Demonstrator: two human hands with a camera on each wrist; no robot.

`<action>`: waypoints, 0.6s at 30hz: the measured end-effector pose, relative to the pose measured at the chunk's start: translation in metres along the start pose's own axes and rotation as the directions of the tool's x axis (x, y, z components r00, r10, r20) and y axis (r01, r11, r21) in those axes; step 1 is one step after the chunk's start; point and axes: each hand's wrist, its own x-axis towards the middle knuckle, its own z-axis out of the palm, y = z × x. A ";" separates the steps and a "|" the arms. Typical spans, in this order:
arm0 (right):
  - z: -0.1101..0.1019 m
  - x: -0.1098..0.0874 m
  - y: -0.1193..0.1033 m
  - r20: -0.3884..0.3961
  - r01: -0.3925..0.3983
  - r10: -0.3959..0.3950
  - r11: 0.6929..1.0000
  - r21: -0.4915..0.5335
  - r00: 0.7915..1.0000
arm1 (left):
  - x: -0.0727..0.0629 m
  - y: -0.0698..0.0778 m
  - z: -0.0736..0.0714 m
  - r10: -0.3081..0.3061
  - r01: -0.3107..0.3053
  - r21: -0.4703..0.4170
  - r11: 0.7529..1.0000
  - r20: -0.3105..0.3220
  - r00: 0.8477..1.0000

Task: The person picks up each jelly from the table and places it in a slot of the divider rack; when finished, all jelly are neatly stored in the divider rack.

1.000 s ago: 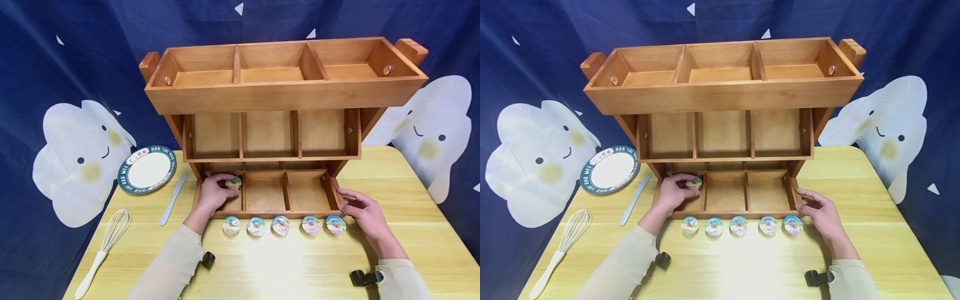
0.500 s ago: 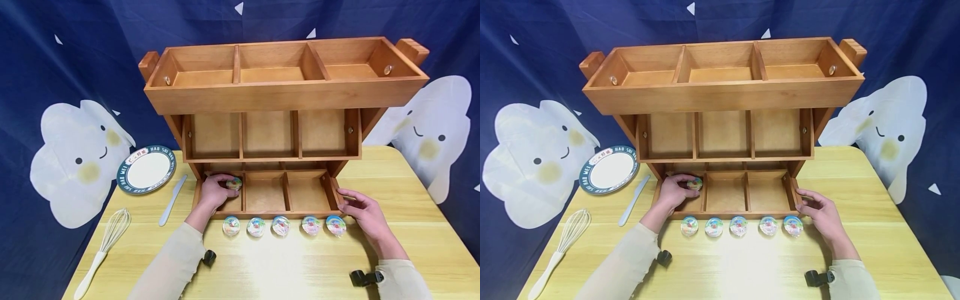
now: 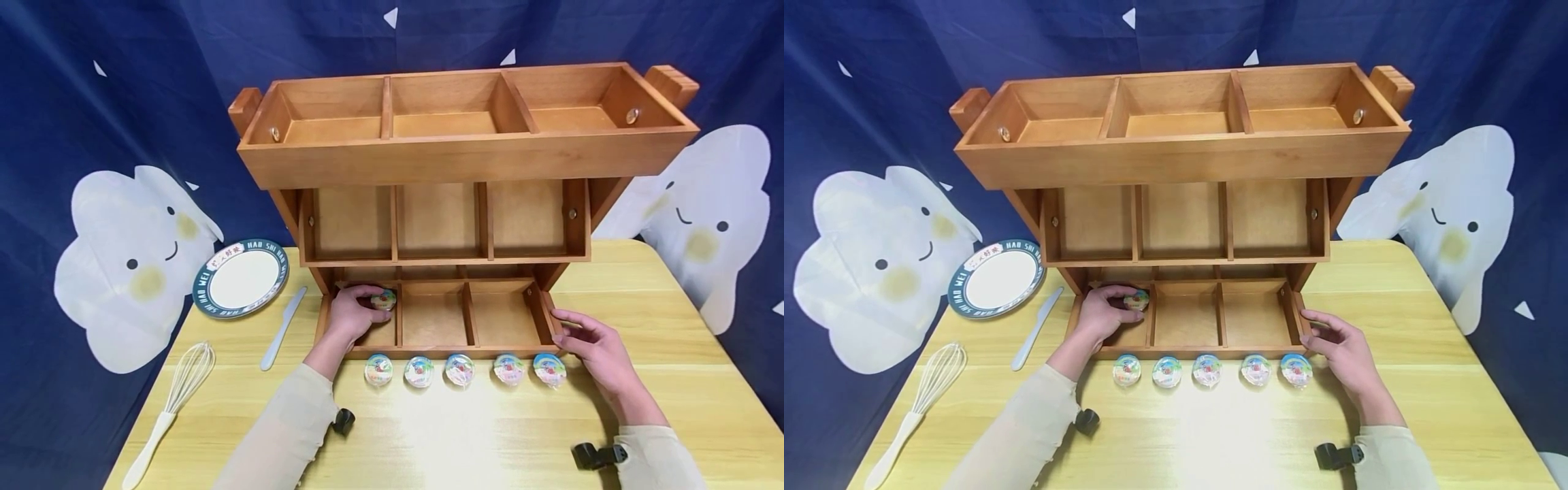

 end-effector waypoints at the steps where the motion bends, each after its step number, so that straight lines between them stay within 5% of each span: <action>1: 0.000 0.000 0.000 0.000 -0.001 0.001 1.000 -0.002 1.000 | 0.000 0.000 0.000 0.002 -0.002 0.001 1.000 -0.001 1.000; 18: -0.001 0.000 -0.001 0.004 -0.021 0.021 0.995 -0.094 1.000 | -0.011 0.005 -0.011 0.076 -0.075 0.037 0.996 -0.015 0.997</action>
